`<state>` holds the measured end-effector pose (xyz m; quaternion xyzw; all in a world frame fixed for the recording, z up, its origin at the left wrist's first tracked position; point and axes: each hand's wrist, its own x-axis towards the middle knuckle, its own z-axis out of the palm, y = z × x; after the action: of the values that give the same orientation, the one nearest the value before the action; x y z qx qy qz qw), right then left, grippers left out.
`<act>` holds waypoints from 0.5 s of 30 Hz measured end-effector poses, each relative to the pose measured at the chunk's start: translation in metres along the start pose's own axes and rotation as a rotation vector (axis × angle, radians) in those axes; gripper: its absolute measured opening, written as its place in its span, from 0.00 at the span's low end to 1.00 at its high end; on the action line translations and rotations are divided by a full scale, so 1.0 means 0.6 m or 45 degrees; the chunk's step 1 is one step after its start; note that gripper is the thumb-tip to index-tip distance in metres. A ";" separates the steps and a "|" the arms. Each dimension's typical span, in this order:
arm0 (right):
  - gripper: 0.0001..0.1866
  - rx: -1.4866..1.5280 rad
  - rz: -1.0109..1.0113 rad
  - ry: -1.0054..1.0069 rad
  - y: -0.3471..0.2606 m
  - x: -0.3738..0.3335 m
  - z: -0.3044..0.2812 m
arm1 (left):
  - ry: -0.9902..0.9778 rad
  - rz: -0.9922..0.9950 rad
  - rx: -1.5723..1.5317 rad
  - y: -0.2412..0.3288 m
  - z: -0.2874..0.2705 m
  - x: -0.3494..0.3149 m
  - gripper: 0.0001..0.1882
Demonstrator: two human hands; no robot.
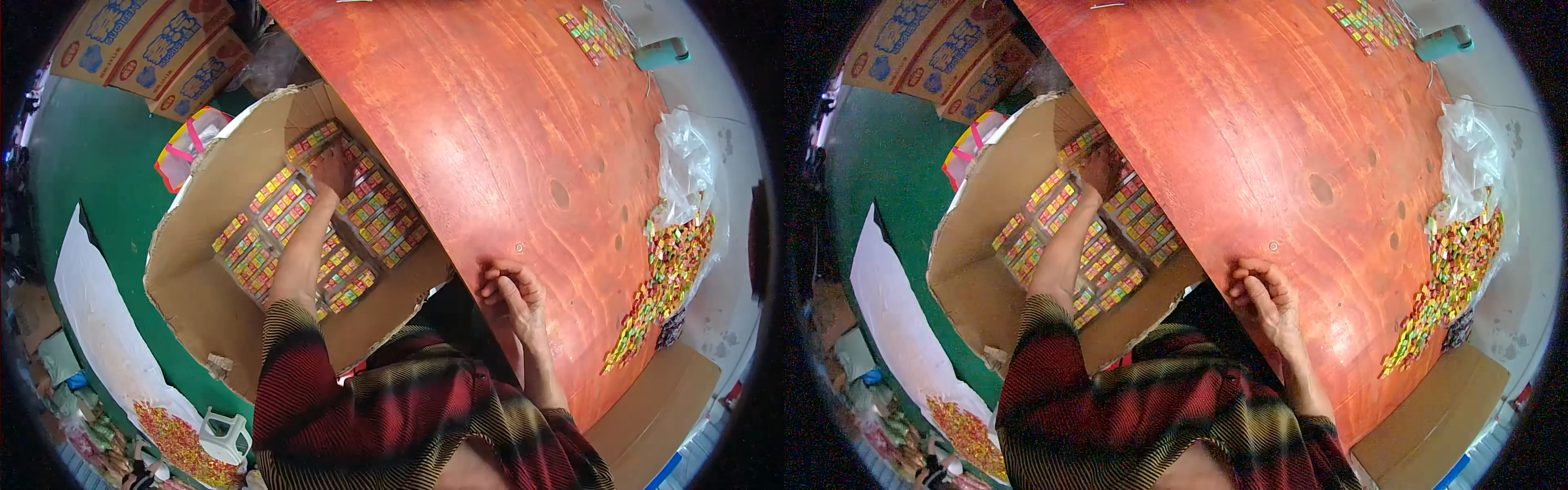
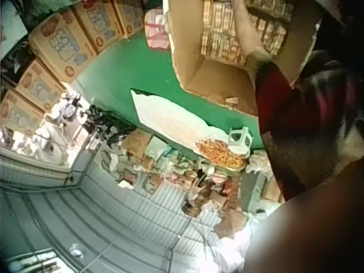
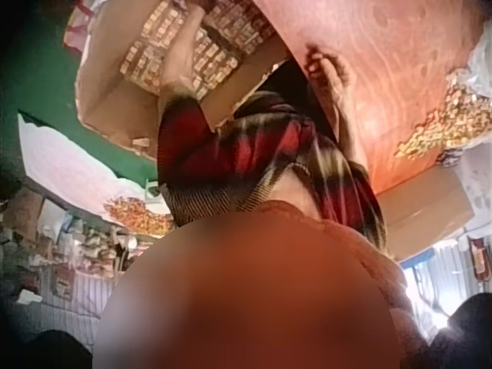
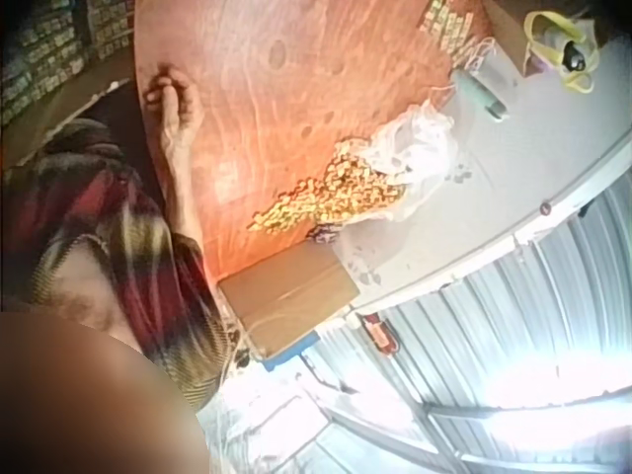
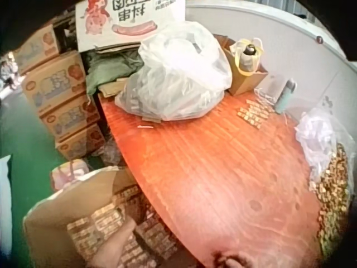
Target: Organizing small colorful rectangular items into stacks and packing them into a large cardboard box.
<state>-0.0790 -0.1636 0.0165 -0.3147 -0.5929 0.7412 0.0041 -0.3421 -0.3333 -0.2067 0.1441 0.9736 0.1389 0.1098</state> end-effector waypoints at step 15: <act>0.08 0.448 0.054 -0.188 -0.018 -0.013 -0.031 | 0.822 0.107 -0.701 0.032 -0.122 -0.072 0.12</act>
<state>-0.0681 -0.1469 0.0280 -0.2662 -0.4461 0.8545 -0.0001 -0.3155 -0.3466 -0.1250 0.0980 0.8779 0.4359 -0.1721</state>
